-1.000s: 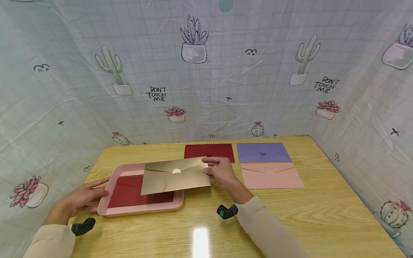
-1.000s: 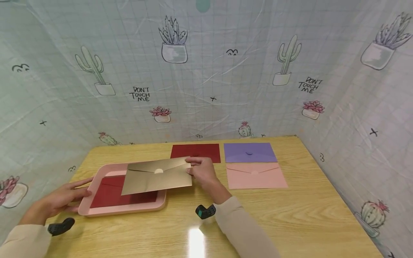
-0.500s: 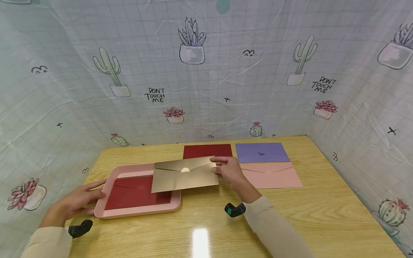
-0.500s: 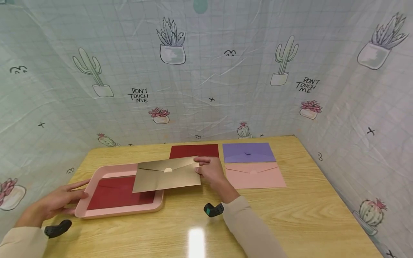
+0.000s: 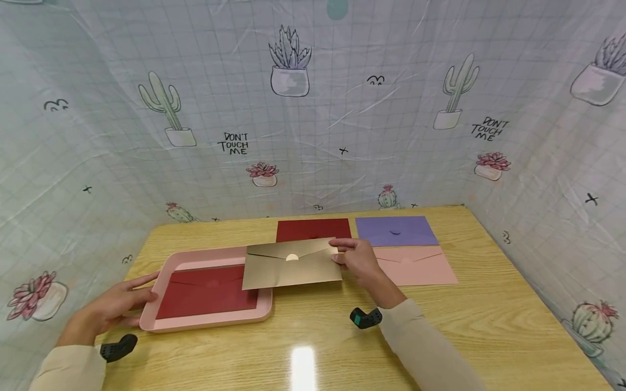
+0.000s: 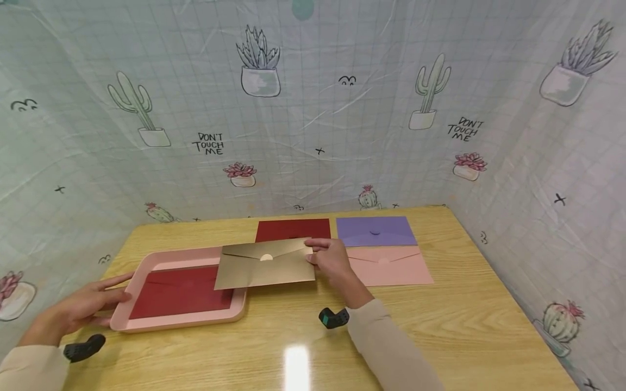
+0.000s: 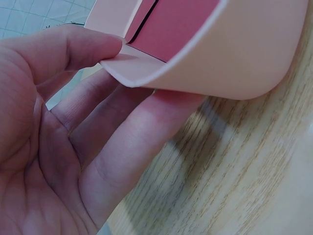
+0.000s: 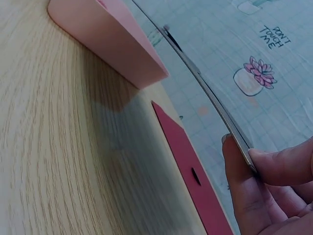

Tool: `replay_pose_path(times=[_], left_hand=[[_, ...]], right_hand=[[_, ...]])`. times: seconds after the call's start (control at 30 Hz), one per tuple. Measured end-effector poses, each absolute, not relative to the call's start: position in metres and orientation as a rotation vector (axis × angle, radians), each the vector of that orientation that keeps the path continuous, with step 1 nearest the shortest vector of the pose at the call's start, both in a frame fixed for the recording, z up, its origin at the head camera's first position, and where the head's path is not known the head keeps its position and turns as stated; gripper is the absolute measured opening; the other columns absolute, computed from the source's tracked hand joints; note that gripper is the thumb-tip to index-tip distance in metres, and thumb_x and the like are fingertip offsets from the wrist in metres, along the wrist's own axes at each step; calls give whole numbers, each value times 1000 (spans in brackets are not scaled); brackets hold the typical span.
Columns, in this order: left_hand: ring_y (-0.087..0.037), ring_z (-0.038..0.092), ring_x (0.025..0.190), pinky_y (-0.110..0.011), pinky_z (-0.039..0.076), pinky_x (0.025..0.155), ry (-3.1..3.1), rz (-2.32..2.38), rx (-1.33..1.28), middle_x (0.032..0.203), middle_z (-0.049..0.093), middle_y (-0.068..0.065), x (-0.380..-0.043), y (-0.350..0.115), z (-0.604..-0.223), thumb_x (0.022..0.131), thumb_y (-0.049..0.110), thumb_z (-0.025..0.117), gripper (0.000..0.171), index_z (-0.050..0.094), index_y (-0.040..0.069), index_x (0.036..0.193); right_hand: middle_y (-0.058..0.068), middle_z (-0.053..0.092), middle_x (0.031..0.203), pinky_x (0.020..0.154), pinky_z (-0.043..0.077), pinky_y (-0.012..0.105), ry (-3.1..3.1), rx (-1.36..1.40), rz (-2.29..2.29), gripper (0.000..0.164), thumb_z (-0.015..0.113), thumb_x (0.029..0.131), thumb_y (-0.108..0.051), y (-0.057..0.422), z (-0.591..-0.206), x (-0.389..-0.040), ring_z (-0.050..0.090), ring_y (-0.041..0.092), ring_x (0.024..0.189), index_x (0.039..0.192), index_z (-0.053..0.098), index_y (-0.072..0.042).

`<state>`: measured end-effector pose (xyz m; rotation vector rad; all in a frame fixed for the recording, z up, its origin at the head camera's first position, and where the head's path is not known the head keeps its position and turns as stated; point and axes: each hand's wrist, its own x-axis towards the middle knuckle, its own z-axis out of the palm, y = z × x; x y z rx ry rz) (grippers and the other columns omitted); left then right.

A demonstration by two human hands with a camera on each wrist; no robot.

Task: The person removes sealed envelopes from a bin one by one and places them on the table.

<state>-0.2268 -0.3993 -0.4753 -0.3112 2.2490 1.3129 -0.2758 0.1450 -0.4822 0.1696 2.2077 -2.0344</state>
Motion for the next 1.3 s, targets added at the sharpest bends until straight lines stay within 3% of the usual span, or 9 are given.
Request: replay_pose_path(times=[0.2, 0.43, 0.77, 1.3], left_hand=[[-15, 73, 103, -41, 64, 77, 2247, 1315, -308, 144, 59, -29, -224, -399, -473, 106, 30, 59, 85, 3, 9, 167], [-16, 73, 102, -41, 65, 77, 2236, 1329, -309, 141, 63, -26, -224, -400, -473, 106, 29, 60, 86, 3, 8, 167], [-16, 73, 101, -42, 65, 78, 2240, 1340, -319, 137, 66, -23, -225, -399, -472, 105, 29, 61, 86, 4, 9, 167], [-16, 73, 98, -40, 65, 78, 2204, 1362, -346, 129, 70, -14, -225, -401, -473, 105, 30, 61, 87, 3, 10, 167]], right_hand=[[17, 62, 124, 69, 54, 25, 2207, 196, -2032, 38, 68, 92, 8, 156, -482, -276, 65, 11, 83, 128, 74, -3], [20, 69, 125, 70, 55, 23, 2236, 229, -2027, 39, 68, 92, 8, 171, -482, -275, 69, 11, 86, 129, 73, -2], [21, 65, 128, 73, 56, 21, 2267, 234, -1988, 41, 66, 94, 7, 193, -486, -276, 69, 11, 92, 134, 69, 0], [11, 65, 113, 69, 54, 21, 2322, 251, -1921, 40, 69, 93, 5, 203, -493, -275, 63, 9, 89, 133, 70, 1]])
